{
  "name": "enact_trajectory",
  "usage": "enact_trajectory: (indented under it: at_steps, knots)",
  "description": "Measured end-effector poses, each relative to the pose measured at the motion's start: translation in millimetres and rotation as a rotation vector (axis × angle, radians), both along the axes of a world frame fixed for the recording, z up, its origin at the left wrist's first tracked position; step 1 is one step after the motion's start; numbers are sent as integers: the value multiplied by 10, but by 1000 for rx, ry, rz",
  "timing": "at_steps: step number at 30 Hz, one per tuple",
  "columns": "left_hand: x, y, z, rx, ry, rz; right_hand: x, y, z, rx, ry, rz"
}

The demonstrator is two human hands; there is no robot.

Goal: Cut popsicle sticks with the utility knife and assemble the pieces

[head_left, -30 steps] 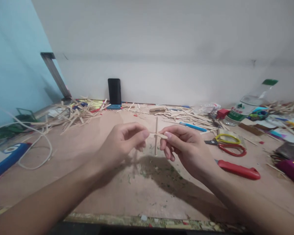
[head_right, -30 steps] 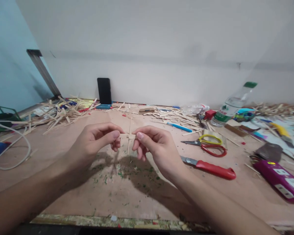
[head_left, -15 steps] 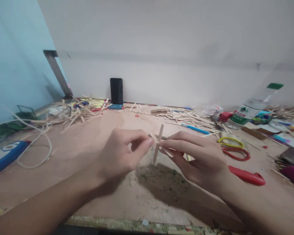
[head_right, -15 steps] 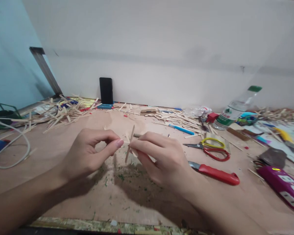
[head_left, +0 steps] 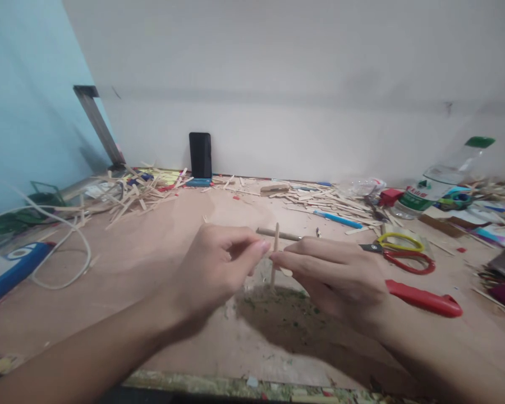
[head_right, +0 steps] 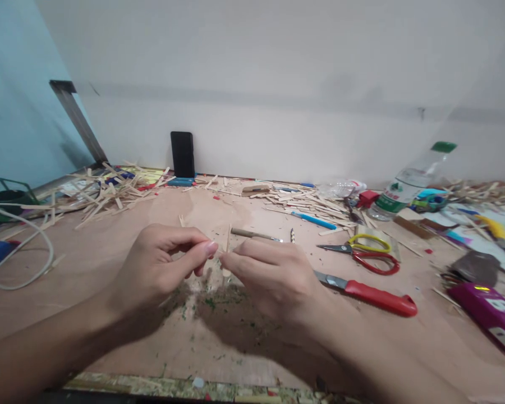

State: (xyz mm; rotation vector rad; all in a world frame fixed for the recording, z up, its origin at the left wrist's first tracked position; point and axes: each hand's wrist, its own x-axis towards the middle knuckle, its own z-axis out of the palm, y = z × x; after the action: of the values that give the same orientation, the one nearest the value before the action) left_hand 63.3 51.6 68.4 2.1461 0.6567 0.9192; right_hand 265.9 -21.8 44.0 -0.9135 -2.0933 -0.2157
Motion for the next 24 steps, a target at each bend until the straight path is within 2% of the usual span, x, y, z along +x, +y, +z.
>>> enact_trajectory:
  at_steps: [7, 10, 13, 15, 17, 20, 24]
  knots:
    - [15, -24, -23, -85, -15, -8, -72, 59, -184, 80, 21, -17]
    - [13, 13, -29, -136, 4, -15, -96, 87, -148, 69, 90, -17]
    - [-8, 80, -29, -159, -8, -11, -79, 89, -17, 38, 203, -8]
    - [-27, 116, -30, -149, -32, 1, -46, 77, 76, -38, 310, -50]
    - [-38, 135, -34, -131, -55, 11, -16, 69, 137, -182, 386, -101]
    - [-31, 132, -33, -90, -76, 23, -6, 77, 140, -368, 339, -104]
    - [-27, 87, 6, 0, -92, 106, -39, 94, 65, -345, 278, -77]
